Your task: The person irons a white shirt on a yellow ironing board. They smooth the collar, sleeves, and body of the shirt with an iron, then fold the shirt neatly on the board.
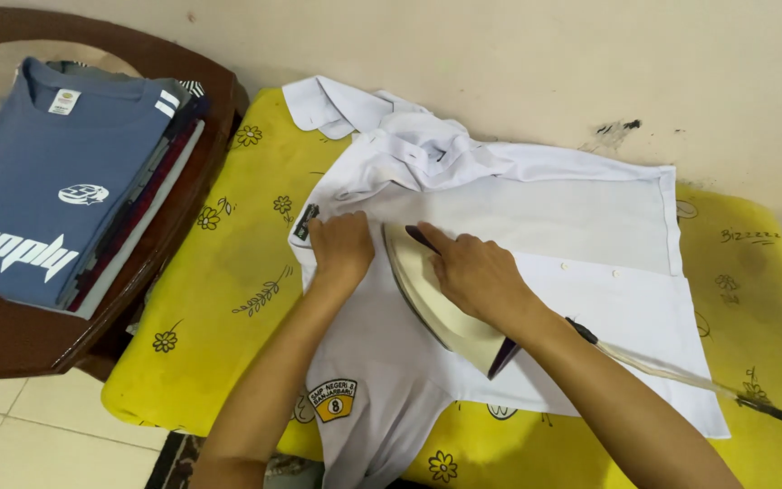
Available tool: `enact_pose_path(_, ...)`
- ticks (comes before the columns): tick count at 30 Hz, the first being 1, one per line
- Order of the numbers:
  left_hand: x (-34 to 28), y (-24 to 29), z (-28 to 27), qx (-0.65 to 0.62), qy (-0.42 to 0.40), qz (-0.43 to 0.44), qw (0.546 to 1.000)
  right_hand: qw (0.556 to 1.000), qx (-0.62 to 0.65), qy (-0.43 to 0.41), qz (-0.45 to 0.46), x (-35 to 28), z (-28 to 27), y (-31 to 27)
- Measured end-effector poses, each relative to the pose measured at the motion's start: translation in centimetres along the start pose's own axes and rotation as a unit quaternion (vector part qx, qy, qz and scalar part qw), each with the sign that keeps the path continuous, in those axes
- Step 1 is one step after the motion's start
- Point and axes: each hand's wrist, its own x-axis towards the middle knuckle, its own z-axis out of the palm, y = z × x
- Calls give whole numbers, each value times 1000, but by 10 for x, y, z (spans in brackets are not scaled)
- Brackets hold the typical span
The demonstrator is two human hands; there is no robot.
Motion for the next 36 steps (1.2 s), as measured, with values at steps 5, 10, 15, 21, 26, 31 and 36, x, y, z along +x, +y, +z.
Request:
enact_pose_path(5,10,-9,0,-5,-42,-20,999,996,36,-29,-72,1,2,-1)
enact_pose_path(10,-12,1,-22,-49,-14,-12,999,999,-3,20,-41,8,19,-7)
enact_pose_path(15,-7,-4,-10,-67,-12,-30,997,999,8,18,-34,-9,16,-11)
enact_pose_path(21,-10,-3,-7,-50,-8,-21,998,998,-17,54,-21,11,30,-14)
enact_pose_path(26,-2,-11,2,-62,-14,-23,998,997,28,17,-72,-11,12,-14)
enact_pose_path(31,-21,3,-38,-74,-20,-20,997,997,-5,25,-76,0,28,-13)
enact_pose_path(36,-20,-14,-26,-98,106,47,988,995,-5,-32,-94,-28,22,9)
